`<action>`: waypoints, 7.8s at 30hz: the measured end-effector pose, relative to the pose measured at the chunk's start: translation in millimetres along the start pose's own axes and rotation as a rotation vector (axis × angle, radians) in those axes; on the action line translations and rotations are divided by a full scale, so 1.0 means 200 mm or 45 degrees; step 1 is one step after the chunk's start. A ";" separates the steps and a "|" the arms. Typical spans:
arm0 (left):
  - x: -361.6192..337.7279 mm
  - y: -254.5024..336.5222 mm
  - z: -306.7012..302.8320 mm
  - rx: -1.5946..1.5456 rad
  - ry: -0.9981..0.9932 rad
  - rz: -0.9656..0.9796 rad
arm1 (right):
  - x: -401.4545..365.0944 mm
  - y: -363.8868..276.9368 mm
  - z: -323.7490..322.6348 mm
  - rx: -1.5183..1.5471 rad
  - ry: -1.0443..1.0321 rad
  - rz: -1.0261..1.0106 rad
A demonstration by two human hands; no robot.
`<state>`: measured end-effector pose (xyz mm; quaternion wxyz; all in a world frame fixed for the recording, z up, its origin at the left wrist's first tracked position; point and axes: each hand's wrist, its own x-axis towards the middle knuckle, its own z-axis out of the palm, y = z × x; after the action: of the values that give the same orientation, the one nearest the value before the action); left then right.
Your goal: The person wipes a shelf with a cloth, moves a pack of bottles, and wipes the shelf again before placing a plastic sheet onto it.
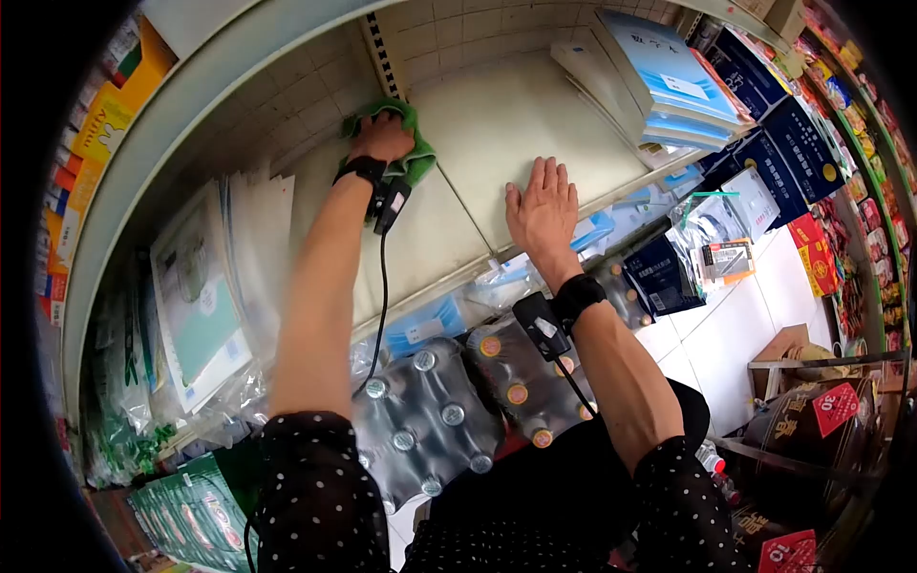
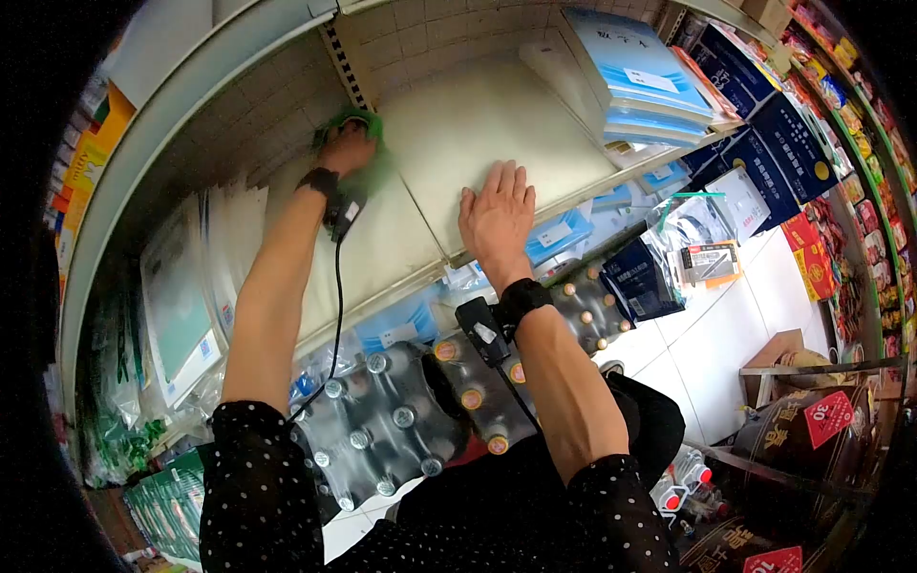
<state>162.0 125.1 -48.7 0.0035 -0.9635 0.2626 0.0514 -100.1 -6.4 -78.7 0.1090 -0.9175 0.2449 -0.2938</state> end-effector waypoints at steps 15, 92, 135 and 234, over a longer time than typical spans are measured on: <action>-0.06 -0.02 0.06 -0.012 -0.098 0.275 | 0.00 0.00 0.01 -0.098 -0.007 -0.044; -0.07 -0.29 0.04 0.025 0.014 -0.267 | 0.02 0.00 -0.01 -0.122 -0.069 -0.010; -0.44 -0.34 0.00 0.036 0.052 -0.152 | 0.02 0.01 0.01 -0.144 -0.014 -0.031; -0.82 -0.06 -0.02 0.024 -0.211 -0.015 | 0.01 0.05 0.04 -0.163 0.011 -0.086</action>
<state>28.3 217.6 -29.3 0.0345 -0.9574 0.2563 0.1284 -97.5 -14.7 -87.4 0.0391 -0.9290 0.2325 -0.2852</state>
